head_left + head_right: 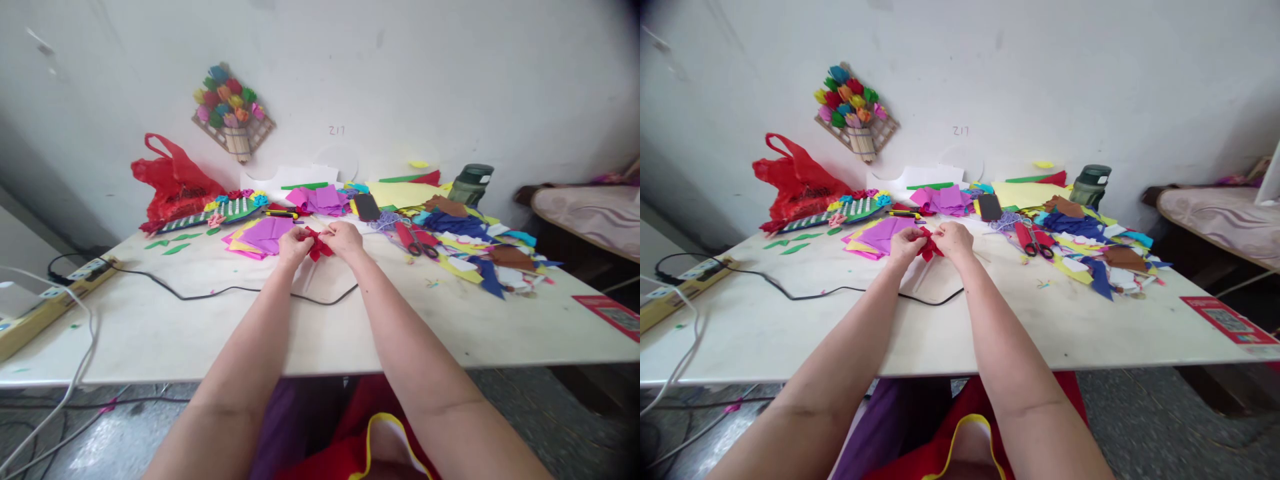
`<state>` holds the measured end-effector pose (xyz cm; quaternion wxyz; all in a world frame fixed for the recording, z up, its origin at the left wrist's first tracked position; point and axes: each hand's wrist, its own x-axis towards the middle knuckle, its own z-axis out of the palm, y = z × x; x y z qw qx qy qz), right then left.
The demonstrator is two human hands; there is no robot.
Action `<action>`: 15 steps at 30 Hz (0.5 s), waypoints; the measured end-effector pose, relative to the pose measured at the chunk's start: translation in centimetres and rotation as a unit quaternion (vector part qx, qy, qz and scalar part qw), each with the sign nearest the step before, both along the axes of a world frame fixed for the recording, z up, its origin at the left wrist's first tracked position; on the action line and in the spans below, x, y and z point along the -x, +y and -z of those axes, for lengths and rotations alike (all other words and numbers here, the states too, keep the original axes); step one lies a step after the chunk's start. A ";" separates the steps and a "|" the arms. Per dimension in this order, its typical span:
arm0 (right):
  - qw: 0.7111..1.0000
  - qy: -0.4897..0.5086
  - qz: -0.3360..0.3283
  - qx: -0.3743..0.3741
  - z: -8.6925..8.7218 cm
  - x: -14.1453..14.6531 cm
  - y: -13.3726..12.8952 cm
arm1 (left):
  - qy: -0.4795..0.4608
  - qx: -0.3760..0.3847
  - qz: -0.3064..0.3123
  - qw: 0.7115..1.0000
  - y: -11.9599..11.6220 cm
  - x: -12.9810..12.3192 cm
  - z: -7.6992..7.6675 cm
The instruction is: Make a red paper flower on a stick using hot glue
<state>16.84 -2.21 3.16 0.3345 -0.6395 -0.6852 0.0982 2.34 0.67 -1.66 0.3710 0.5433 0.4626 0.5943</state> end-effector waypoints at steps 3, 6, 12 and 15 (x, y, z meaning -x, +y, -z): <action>1.000 -0.021 0.002 -0.007 0.1 0.2 -0.1 | 0.077 -0.028 -0.069 0.994 -0.8 -0.5 -0.6; 0.999 -0.049 0.008 -0.015 0.2 0.4 -0.2 | 0.135 -0.038 -0.086 0.986 -1.4 -0.8 -1.0; 0.997 -0.065 0.018 -0.022 0.5 0.5 -0.3 | 0.163 -0.066 -0.104 0.979 -1.3 -1.0 -1.0; 0.998 -0.063 0.017 -0.022 0.7 0.5 -0.2 | 0.156 -0.082 -0.105 0.979 -1.2 -1.1 -0.9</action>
